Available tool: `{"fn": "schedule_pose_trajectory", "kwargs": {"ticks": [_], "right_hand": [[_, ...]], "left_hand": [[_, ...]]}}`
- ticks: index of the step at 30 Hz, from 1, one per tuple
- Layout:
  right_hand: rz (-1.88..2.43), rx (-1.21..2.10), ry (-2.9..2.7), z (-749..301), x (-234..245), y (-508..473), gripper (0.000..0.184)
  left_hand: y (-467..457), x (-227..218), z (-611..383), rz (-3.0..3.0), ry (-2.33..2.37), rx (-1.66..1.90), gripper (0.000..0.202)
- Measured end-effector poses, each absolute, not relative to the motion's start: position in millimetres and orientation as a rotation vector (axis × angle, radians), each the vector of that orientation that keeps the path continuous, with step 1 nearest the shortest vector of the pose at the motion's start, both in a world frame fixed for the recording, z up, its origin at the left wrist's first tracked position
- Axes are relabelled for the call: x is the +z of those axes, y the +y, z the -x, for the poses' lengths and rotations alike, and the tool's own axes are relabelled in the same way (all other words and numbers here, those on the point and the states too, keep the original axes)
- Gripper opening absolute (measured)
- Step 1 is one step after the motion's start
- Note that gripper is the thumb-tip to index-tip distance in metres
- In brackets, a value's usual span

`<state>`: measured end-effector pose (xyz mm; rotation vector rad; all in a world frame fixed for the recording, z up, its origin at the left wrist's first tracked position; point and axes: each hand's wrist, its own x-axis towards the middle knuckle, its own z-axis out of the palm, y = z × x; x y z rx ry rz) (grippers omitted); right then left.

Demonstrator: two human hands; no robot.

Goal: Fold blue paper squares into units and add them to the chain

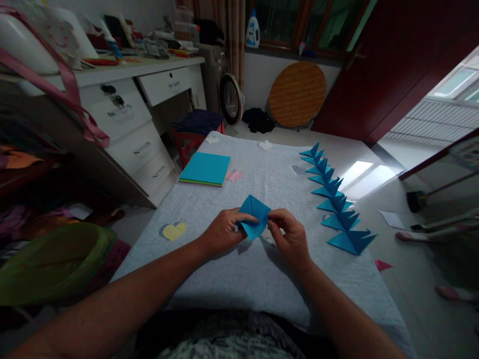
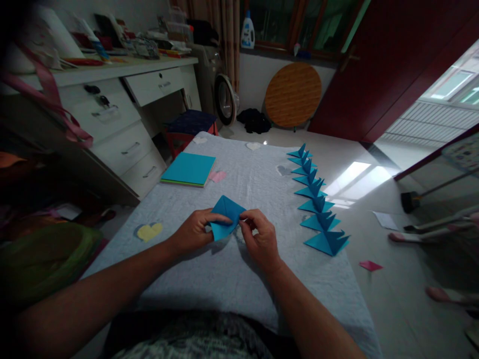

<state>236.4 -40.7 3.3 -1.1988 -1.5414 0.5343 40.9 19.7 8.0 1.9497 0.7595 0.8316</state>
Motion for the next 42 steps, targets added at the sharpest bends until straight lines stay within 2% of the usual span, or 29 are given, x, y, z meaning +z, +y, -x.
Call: {"fn": "schedule_pose_trajectory", "kwargs": {"ticks": [13, 20, 28, 35, 42], "right_hand": [[1.09, 0.283, -1.751, -238.0, -0.5, -46.2, 0.04], [1.037, 0.251, -1.861, -238.5, -2.4, -47.0, 0.048], [1.095, 0.209, -1.904, -237.8, -1.0, -47.7, 0.031], [1.12, 0.354, -1.796, -235.5, -0.3, -45.1, 0.014], [1.13, 0.445, -1.708, -235.3, 2.5, -41.3, 0.007]], "left_hand": [[21.4, 5.5, -40.1, -1.885, 0.75, 0.839, 0.036], [23.0, -0.3, -40.2, -1.75, 0.757, 0.815, 0.043], [21.3, 4.0, -41.5, -1.716, 0.754, 0.798, 0.042], [18.3, 10.3, -40.0, -1.757, 0.78, 0.796, 0.045], [19.4, 8.9, -39.5, -1.734, 0.748, 0.777, 0.025]]}}
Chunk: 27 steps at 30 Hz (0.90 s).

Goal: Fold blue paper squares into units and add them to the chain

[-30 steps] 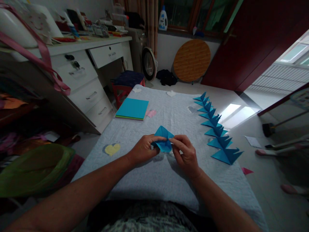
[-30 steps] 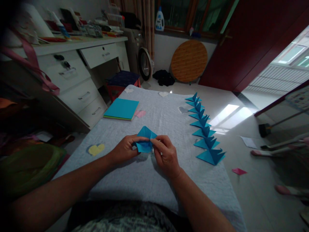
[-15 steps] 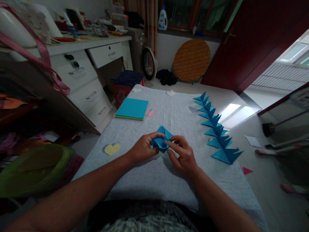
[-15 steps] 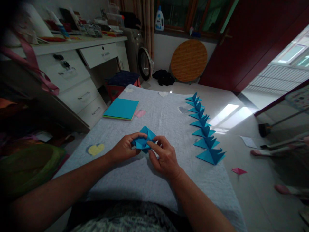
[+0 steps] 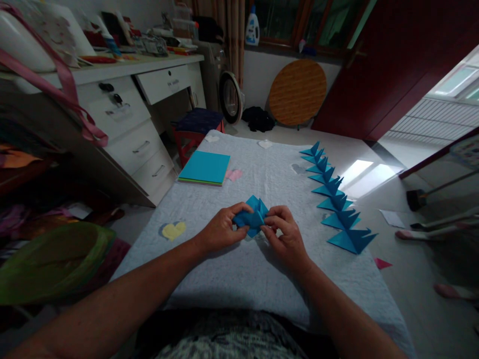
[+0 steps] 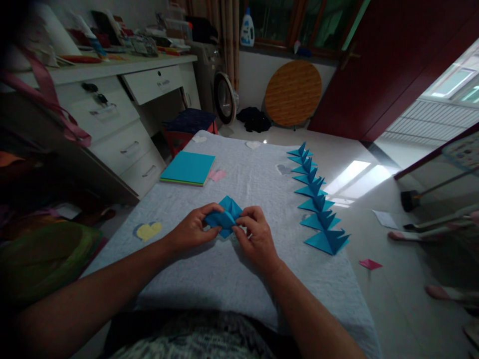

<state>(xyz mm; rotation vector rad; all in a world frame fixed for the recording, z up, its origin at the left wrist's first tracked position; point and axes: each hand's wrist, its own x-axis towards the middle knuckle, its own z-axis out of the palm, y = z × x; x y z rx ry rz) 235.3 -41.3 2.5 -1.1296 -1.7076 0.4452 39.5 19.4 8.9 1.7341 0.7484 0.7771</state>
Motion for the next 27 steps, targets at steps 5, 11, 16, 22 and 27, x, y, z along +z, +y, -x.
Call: {"fn": "schedule_pose_trajectory", "kwargs": {"ticks": [5, 11, 16, 22, 27], "right_hand": [[1.109, 0.446, -1.738, -235.4, 2.0, -40.3, 0.012], [1.127, 0.405, -1.837, -234.8, 2.0, -41.0, 0.017], [1.13, 0.414, -1.826, -234.0, -1.2, -40.5, 0.015], [1.122, 0.484, -1.785, -233.4, 0.6, -40.6, 0.015], [1.113, 0.538, -1.775, -234.2, 4.7, -41.3, 0.014]], "left_hand": [[21.0, 7.5, -39.4, -1.741, 0.753, 0.768, 0.019], [18.4, 11.3, -41.6, -1.674, 0.78, 0.789, 0.019], [18.9, 11.2, -42.8, -1.697, 0.787, 0.793, 0.017], [18.7, 12.4, -45.0, -1.772, 0.786, 0.851, 0.012], [20.8, 9.0, -43.0, -1.831, 0.73, 0.838, 0.009]]}}
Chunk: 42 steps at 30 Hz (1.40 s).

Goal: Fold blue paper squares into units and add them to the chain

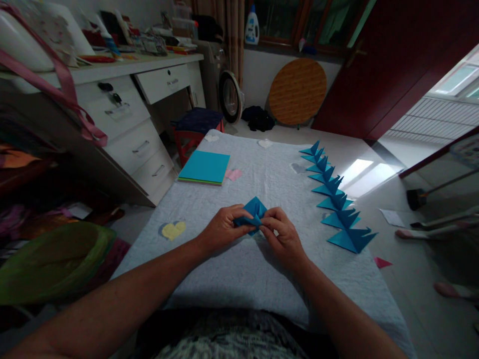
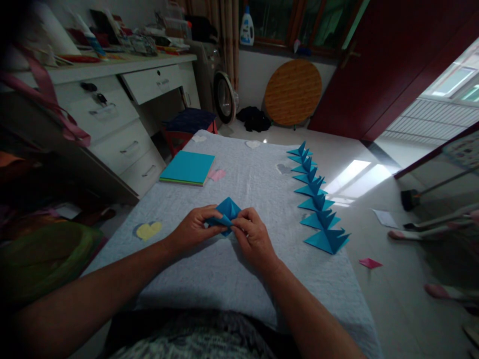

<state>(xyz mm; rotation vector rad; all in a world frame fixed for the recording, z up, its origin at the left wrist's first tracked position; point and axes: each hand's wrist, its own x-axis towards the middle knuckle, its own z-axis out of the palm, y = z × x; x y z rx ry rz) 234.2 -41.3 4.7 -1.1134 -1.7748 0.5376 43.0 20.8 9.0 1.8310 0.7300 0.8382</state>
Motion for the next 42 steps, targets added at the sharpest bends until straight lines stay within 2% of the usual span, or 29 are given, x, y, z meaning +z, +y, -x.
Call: {"fn": "schedule_pose_trajectory", "kwargs": {"ticks": [6, 11, 15, 17, 22, 30, 34, 42], "right_hand": [[1.172, 0.552, -1.574, -237.9, 7.4, -39.9, 0.016], [1.216, 0.772, -1.513, -241.1, 2.4, -37.1, 0.018], [1.259, 0.737, -1.49, -242.6, 0.3, -35.2, 0.02], [1.245, 0.844, -1.486, -243.2, 0.5, -34.5, 0.016], [1.2, 1.18, -1.449, -241.9, 0.3, -34.4, 0.023], [1.278, 1.154, -1.314, -237.0, -1.4, -34.8, 0.019], [1.314, 1.123, -1.324, -235.9, -1.7, -34.8, 0.018], [1.26, 1.158, -1.283, -233.5, 3.9, -36.2, 0.028]], "left_hand": [[22.2, 10.4, -41.0, -1.862, 0.667, 0.854, 0.007], [20.6, 12.2, -40.7, -1.875, 0.627, 0.794, 0.006], [19.8, 11.3, -40.4, -1.829, 0.593, 0.757, 0.006], [19.3, 10.8, -40.6, -1.8, 0.584, 0.737, 0.007], [18.6, 10.5, -40.8, -1.786, 0.549, 0.697, 0.006], [18.8, 13.4, -39.6, -2.167, 0.711, 0.779, 0.013], [16.9, 14.1, -42.4, -2.041, 0.687, 0.798, 0.007], [16.0, 14.6, -42.3, -1.984, 0.692, 0.689, 0.013]]}}
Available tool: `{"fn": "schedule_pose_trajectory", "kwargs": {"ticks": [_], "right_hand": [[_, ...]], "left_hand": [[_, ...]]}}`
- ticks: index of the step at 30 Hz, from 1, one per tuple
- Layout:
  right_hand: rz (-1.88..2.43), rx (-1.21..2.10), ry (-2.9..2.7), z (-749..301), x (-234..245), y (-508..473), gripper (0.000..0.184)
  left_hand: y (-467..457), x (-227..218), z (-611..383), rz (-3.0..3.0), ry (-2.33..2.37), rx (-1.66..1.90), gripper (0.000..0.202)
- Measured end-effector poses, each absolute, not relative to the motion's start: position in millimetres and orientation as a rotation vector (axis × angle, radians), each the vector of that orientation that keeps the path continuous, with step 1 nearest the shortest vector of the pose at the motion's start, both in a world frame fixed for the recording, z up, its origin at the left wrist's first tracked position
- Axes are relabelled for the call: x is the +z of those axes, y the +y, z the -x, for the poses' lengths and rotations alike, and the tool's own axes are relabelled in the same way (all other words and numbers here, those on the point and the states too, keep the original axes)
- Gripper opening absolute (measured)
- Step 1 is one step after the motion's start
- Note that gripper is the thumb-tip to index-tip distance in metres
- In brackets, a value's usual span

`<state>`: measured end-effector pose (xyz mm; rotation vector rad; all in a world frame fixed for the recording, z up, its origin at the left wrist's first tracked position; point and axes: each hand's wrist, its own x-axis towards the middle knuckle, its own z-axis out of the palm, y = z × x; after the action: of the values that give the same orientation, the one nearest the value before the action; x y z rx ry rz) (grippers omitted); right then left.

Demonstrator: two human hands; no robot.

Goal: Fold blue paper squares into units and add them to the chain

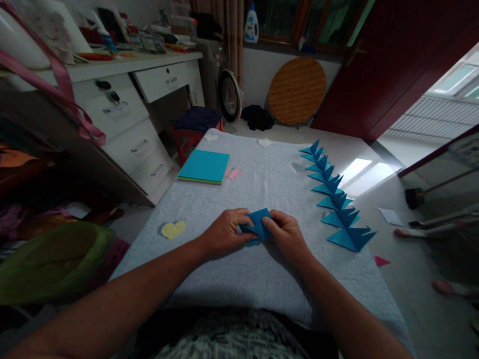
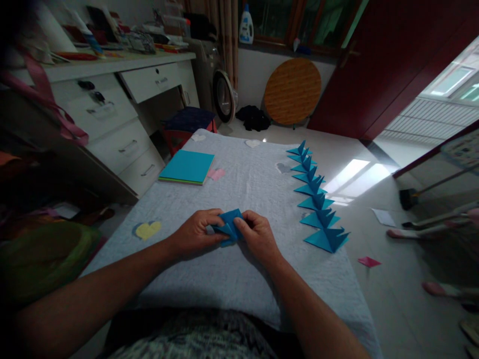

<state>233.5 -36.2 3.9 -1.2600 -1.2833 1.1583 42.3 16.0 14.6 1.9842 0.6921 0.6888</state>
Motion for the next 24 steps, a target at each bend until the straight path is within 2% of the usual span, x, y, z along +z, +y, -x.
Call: {"fn": "schedule_pose_trajectory", "kwargs": {"ticks": [8, 10, 13, 16, 24], "right_hand": [[1.24, 1.135, -1.26, -234.1, 3.8, -36.3, 0.039], [1.219, 1.128, -1.25, -233.6, 0.4, -36.7, 0.034], [1.126, 1.068, -1.239, -232.9, -3.5, -38.9, 0.017], [1.052, 0.906, -1.37, -233.4, -1.7, -42.4, 0.023], [1.107, 0.565, -1.699, -233.6, 3.3, -45.3, 0.017]], "left_hand": [[16.1, 16.1, -43.5, -2.053, 0.641, 0.659, 0.014], [16.4, 15.5, -43.5, -2.033, 0.664, 0.669, 0.015], [18.3, 15.1, -42.3, -1.972, 0.706, 0.701, 0.013], [21.3, 15.0, -40.5, -1.919, 0.726, 0.797, 0.01], [23.9, 11.6, -39.3, -1.891, 0.655, 0.969, 0.009]]}}
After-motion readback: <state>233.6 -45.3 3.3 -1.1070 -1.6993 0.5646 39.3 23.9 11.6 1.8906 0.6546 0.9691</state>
